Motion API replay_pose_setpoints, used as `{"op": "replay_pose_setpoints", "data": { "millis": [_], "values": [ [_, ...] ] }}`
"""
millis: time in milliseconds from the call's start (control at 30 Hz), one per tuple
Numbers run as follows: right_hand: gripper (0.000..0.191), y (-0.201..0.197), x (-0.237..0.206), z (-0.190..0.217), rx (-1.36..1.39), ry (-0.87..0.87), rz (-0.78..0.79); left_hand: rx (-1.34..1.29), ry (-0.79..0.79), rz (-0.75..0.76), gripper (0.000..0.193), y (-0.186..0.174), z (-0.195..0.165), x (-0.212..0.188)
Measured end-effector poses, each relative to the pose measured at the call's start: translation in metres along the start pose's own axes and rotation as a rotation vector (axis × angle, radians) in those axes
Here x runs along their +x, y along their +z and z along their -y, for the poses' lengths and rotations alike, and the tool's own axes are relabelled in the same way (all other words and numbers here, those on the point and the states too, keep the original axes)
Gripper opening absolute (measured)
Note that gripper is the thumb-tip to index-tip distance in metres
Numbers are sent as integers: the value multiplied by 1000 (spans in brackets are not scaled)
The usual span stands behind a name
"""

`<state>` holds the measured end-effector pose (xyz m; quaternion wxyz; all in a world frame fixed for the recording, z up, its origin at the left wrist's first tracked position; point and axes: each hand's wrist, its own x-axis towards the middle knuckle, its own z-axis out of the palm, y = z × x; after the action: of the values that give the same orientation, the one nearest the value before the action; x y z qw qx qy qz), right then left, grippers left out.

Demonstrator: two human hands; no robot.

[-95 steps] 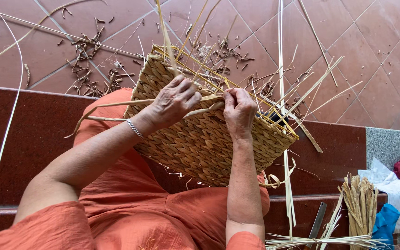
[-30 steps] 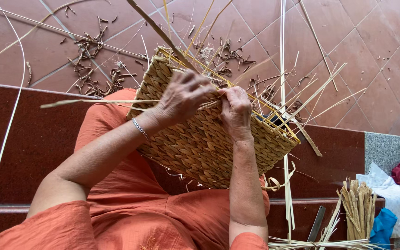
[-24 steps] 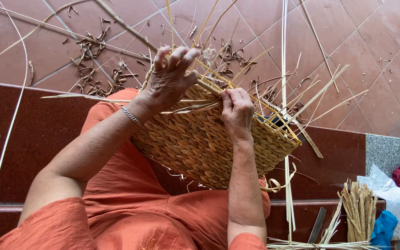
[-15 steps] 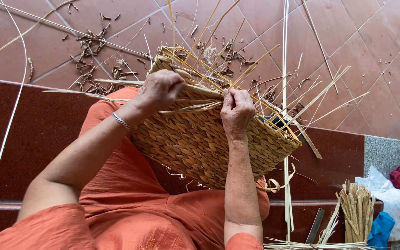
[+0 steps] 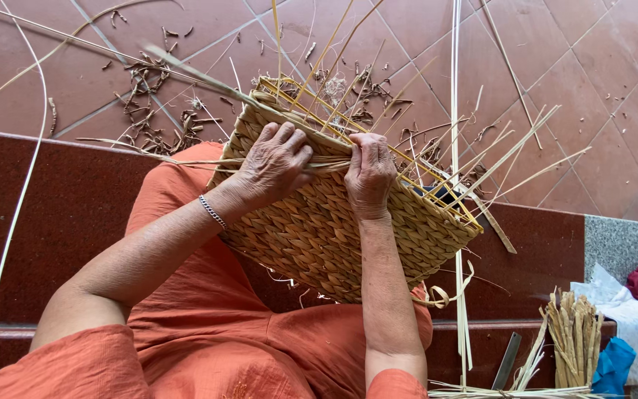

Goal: The person weaves a basket by hand, interlacing dried palm leaves through the vertical ribs of a partially completed basket. They repeatedly pull and tighten the weave, occasionally adjusting the basket's position on their lap.

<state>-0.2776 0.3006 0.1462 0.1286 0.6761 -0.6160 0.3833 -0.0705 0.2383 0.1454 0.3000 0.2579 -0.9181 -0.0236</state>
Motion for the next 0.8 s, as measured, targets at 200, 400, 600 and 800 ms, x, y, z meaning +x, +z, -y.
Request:
{"op": "replay_pose_setpoints", "data": {
  "millis": [200, 400, 600, 800],
  "values": [
    [20, -33, 5, -3, 306, 155, 229, -172, -108, 171, 17, 7, 12, -3],
    [23, -30, 9, 6, 160, 2, 248, -11, -60, -48, 17, -25, 13, 16],
    [9, -20, 18, 10, 135, 116, 219, 282, 165, -440, 16, -32, -11, 18],
    [13, -34, 18, 12, 248, 244, 280, 18, 44, -78, 24, 28, -9, 29]
  ]
}}
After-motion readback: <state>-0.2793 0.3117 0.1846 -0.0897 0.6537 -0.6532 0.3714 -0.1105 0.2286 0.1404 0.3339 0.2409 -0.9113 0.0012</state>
